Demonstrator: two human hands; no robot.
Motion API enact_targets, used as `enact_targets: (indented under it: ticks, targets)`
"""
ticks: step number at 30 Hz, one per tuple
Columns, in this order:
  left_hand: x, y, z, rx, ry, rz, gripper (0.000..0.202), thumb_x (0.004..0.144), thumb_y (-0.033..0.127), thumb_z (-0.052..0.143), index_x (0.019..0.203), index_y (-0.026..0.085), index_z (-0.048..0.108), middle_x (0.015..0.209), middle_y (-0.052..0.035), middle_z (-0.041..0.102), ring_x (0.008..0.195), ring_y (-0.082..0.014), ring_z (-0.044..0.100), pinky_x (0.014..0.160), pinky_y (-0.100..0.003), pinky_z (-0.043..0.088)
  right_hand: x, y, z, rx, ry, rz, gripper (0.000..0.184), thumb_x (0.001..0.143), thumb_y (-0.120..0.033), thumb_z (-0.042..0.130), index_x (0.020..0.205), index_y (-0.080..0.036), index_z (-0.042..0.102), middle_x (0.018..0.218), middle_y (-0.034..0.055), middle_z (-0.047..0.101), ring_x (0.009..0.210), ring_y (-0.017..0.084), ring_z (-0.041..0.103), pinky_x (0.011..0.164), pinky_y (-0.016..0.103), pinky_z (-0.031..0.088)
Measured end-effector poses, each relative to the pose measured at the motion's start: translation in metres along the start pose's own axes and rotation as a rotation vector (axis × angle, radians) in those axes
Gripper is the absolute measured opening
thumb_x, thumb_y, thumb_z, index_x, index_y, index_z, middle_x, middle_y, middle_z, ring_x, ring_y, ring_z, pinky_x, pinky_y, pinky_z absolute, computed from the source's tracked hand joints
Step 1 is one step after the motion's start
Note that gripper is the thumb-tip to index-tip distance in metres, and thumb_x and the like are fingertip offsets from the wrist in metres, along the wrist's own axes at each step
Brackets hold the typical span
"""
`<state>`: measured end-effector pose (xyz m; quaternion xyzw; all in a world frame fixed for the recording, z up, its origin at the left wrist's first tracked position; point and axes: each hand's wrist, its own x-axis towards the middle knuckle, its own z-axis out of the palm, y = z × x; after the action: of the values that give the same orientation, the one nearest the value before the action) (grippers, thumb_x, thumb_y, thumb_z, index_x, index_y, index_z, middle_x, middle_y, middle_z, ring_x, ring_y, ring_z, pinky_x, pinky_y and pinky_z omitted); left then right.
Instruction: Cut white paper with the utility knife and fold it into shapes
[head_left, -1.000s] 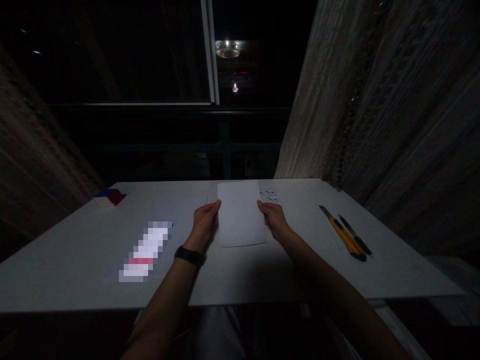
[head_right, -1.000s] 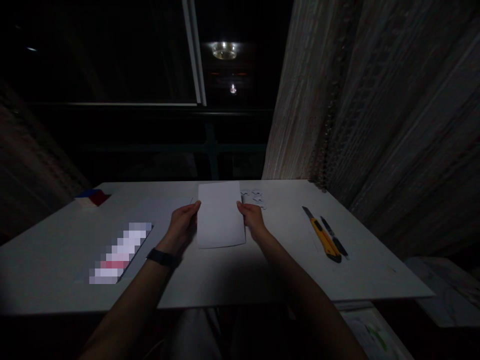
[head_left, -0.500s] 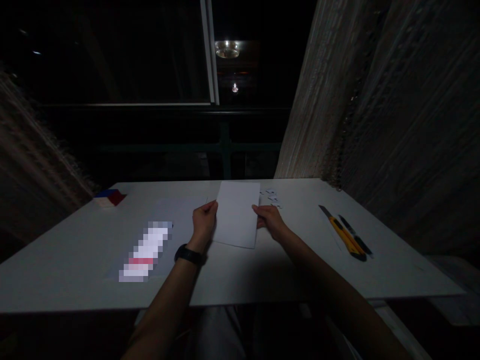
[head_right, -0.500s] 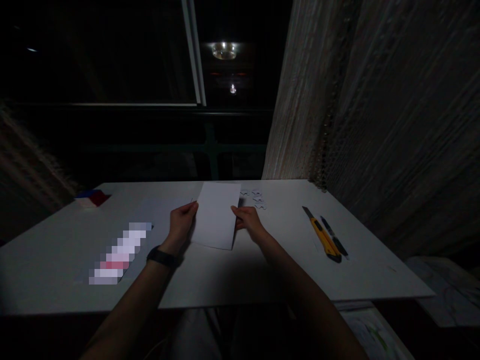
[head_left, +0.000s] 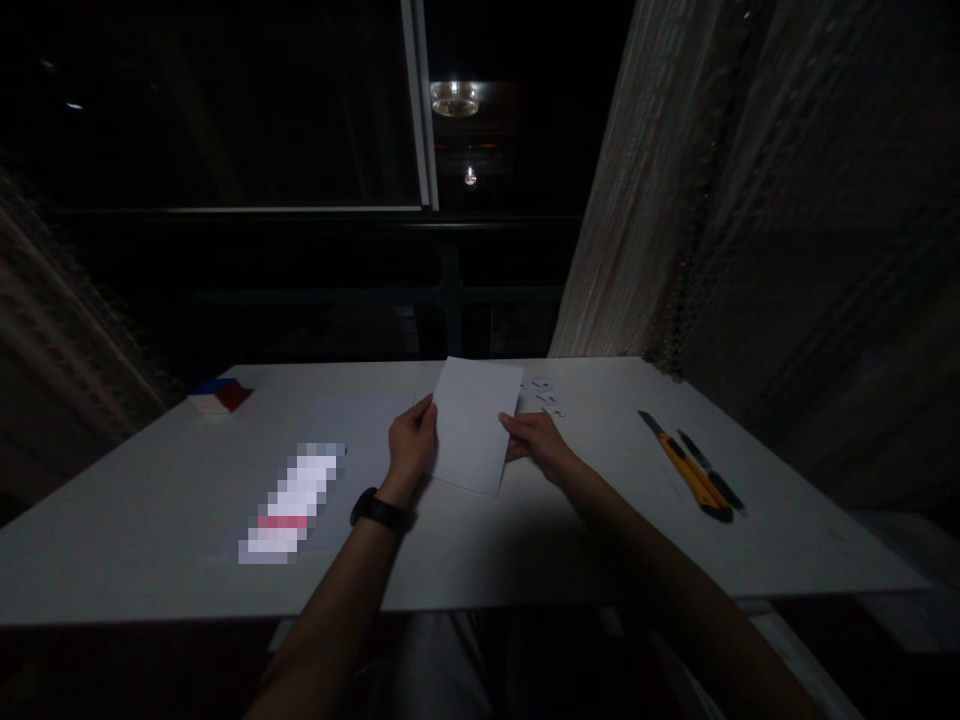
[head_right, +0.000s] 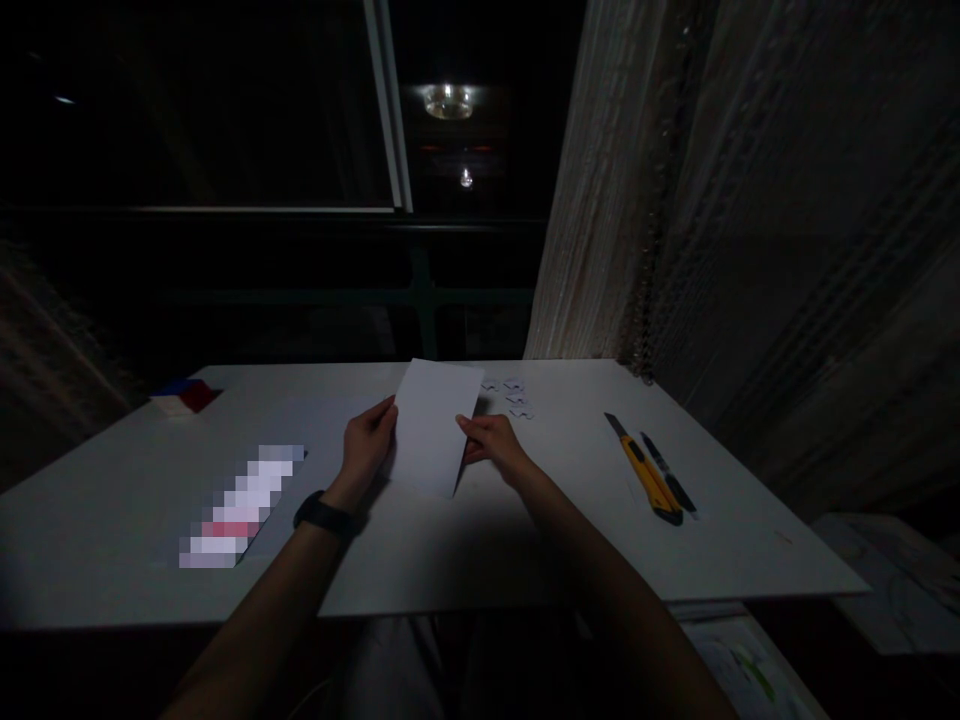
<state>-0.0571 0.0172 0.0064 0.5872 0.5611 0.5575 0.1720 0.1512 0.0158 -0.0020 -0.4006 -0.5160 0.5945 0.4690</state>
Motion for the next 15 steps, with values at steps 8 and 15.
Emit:
enact_targets:
  ticks: [8,15]
  targets:
    - [-0.0007,0.0050,0.0002,-0.185,-0.011,-0.032,0.041,0.076,0.033,0.058,0.112,0.014,0.060,0.109,-0.0094,0.063,0.101,-0.0226,0.058,0.089,-0.036,0.043,-0.0009,-0.0009,0.0011,-0.020,0.013,0.026,0.036,0.064,-0.046,0.068,0.064,-0.010,0.065,0.056,0.0077,0.065,0.048,0.015,0.061,0.049,0.029,0.054]
    - [-0.0019,0.0092,0.0018,-0.270,0.015,-0.097,0.039,0.071,0.030,0.064,0.105,0.013,0.063,0.103,-0.0097,0.066,0.096,-0.0227,0.060,0.088,-0.037,0.044,-0.0038,-0.0037,0.0012,0.083,0.017,0.030,0.028,0.062,-0.035,0.072,0.075,-0.011,0.066,0.074,0.0082,0.068,0.065,0.018,0.064,0.059,0.032,0.054]
